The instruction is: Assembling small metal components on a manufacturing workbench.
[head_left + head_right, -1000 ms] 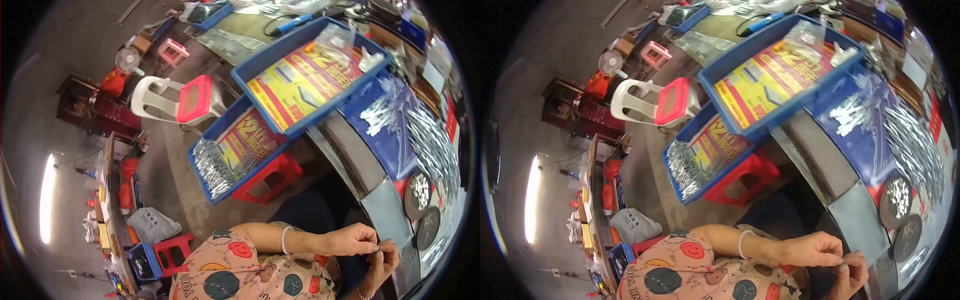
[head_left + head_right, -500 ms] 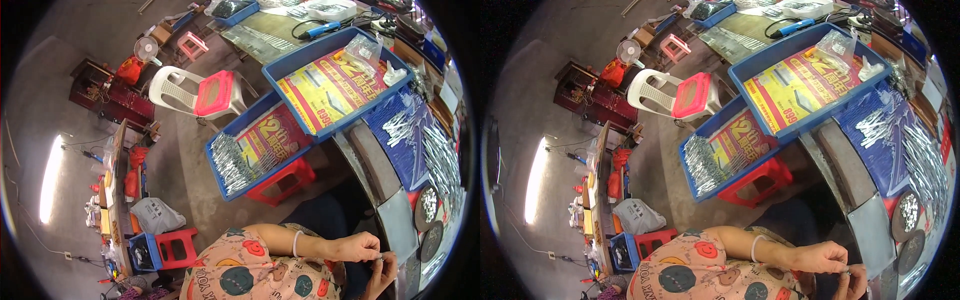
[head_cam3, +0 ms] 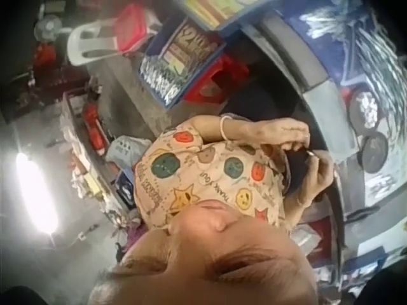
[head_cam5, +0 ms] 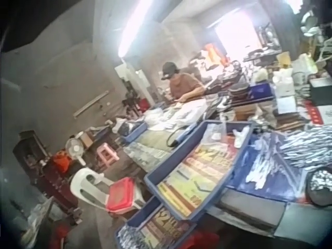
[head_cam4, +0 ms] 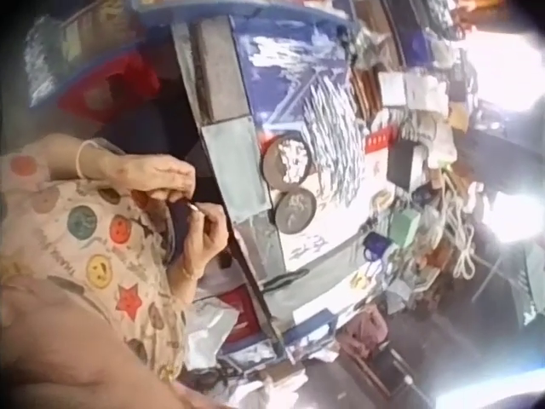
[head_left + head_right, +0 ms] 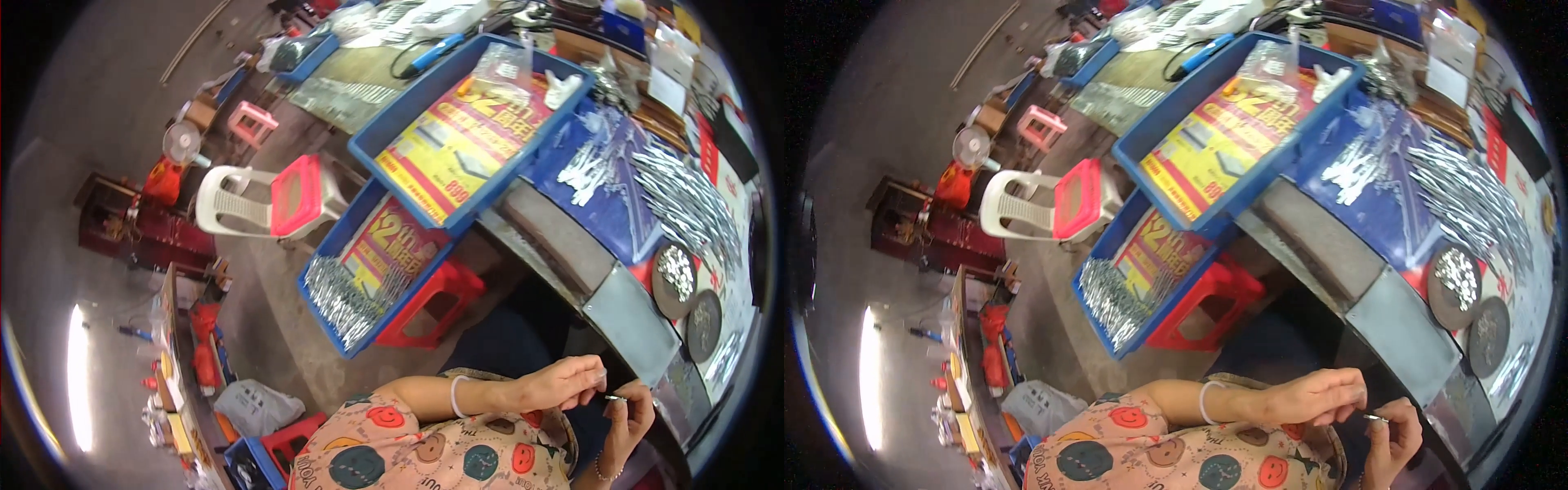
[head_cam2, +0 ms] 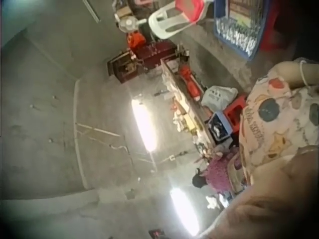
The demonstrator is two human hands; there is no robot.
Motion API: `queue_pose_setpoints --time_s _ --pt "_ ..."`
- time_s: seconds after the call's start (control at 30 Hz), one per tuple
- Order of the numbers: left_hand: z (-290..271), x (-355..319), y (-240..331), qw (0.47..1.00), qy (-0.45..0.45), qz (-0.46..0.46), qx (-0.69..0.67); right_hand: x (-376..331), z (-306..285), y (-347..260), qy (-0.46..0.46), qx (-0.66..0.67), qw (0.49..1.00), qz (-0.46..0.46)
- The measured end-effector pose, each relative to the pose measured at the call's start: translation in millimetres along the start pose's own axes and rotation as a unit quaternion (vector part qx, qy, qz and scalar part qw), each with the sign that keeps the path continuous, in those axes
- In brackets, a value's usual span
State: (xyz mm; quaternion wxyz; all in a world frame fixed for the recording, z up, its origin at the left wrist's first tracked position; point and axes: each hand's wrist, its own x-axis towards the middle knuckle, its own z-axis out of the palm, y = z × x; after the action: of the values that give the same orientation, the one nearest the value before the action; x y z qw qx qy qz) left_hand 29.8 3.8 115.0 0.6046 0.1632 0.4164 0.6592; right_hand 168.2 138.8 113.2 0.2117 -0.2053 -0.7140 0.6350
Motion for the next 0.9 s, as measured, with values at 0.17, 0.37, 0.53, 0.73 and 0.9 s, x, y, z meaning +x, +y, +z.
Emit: queue_pose_setpoints --time_s 0.17,0.37,0.53,0.73,0.9 --pt "-2 2 -8 0.999 -0.034 -0.016 -0.005 -10 3 -3 0.028 0.046 0.997 0.048" --pt "-4 1 -6 0.991 -0.034 -0.101 -0.083 -3 3 -3 0.02 0.115 0.989 0.086" --pt "-13 -3 2 0.994 0.013 -0.1 -0.041 14 -2 -1 -0.077 0.119 0.988 0.057" --pt "-16 8 -4 0.989 -0.037 -0.102 -0.102 10 -4 7 -0.065 0.176 0.978 0.086" --pt "-13 10 -7 0.987 -0.048 -0.115 -0.1 9 -7 11 -0.068 0.182 0.977 0.087"
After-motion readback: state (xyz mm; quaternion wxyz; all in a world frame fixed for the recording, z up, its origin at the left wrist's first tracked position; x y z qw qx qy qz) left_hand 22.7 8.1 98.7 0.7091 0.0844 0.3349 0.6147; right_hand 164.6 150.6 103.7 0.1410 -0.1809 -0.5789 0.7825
